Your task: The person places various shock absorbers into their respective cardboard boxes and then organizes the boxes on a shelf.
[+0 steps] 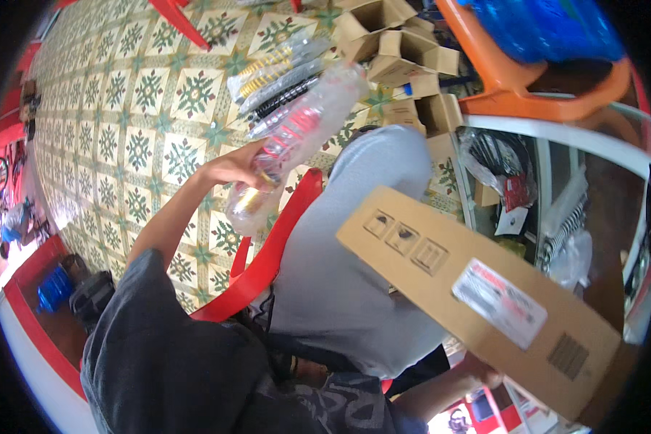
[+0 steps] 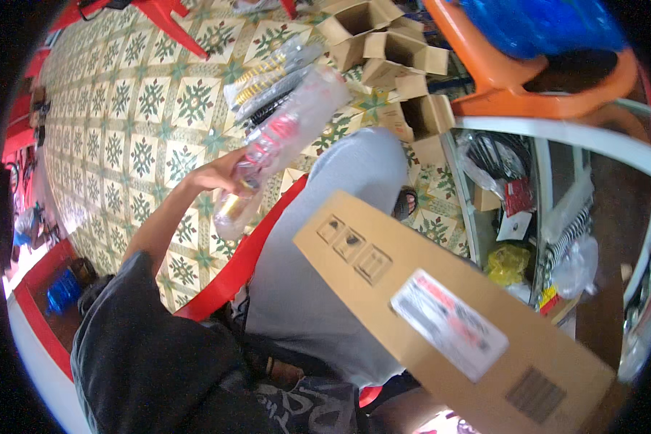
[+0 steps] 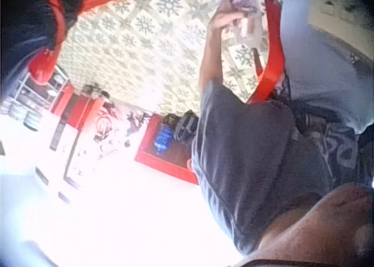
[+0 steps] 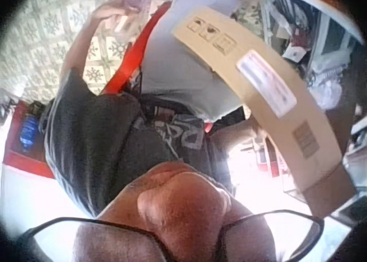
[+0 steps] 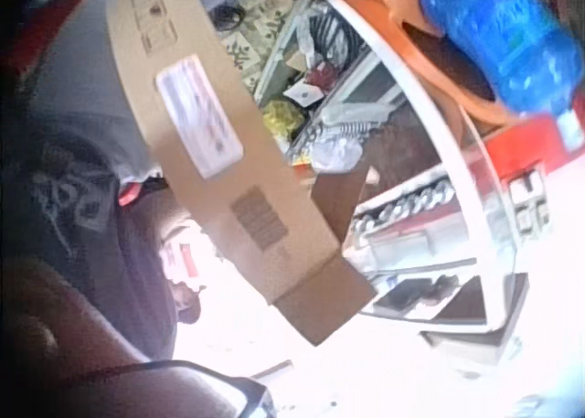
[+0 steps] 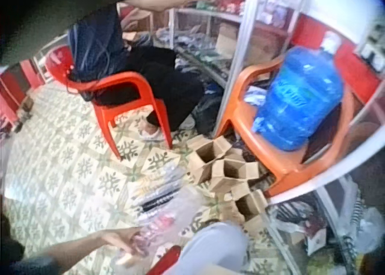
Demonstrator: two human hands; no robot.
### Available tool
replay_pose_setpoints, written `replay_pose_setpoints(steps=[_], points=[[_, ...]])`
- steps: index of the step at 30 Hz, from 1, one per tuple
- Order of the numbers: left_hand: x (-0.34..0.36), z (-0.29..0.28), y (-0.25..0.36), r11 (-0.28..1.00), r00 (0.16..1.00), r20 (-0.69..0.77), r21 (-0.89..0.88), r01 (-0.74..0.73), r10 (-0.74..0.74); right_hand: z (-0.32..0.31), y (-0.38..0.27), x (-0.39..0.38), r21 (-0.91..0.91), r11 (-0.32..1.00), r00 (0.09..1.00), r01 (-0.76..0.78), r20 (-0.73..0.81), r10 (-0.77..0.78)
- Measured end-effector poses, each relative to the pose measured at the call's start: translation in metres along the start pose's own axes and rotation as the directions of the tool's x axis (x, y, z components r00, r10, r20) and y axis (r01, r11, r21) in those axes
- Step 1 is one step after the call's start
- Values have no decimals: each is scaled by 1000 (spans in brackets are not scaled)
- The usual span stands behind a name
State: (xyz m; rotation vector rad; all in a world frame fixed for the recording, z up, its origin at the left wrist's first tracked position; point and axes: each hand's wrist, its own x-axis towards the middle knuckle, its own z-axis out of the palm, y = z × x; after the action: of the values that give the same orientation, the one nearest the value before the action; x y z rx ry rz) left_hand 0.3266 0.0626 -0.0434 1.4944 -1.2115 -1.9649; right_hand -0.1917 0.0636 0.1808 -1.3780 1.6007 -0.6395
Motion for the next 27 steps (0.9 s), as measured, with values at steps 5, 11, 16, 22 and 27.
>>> replay_pose_setpoints(steps=[5, 11, 16, 22, 27], points=[[-60, -15, 67, 960, 971, -81, -151, -235, 225, 18, -19, -24, 110, 978, 984, 178, 7, -180], [-132, 2, 140, 783, 759, -284, -40, -620, 586, 50, -73, -36, 293, 920, 961, 259, 17, -275], [-169, 35, 199, 548, 513, -364, -10, -837, 777, 65, -101, -33, 229, 972, 995, 59, 63, -76], [-209, 94, 266, 235, 221, -371, -7, -972, 902, 87, -121, -47, 47, 940, 940, 339, -51, -337], [-244, 148, 316, 27, 31, -355, -15, -1000, 934, 105, -122, -56, -81, 939, 941, 335, -30, -338]])
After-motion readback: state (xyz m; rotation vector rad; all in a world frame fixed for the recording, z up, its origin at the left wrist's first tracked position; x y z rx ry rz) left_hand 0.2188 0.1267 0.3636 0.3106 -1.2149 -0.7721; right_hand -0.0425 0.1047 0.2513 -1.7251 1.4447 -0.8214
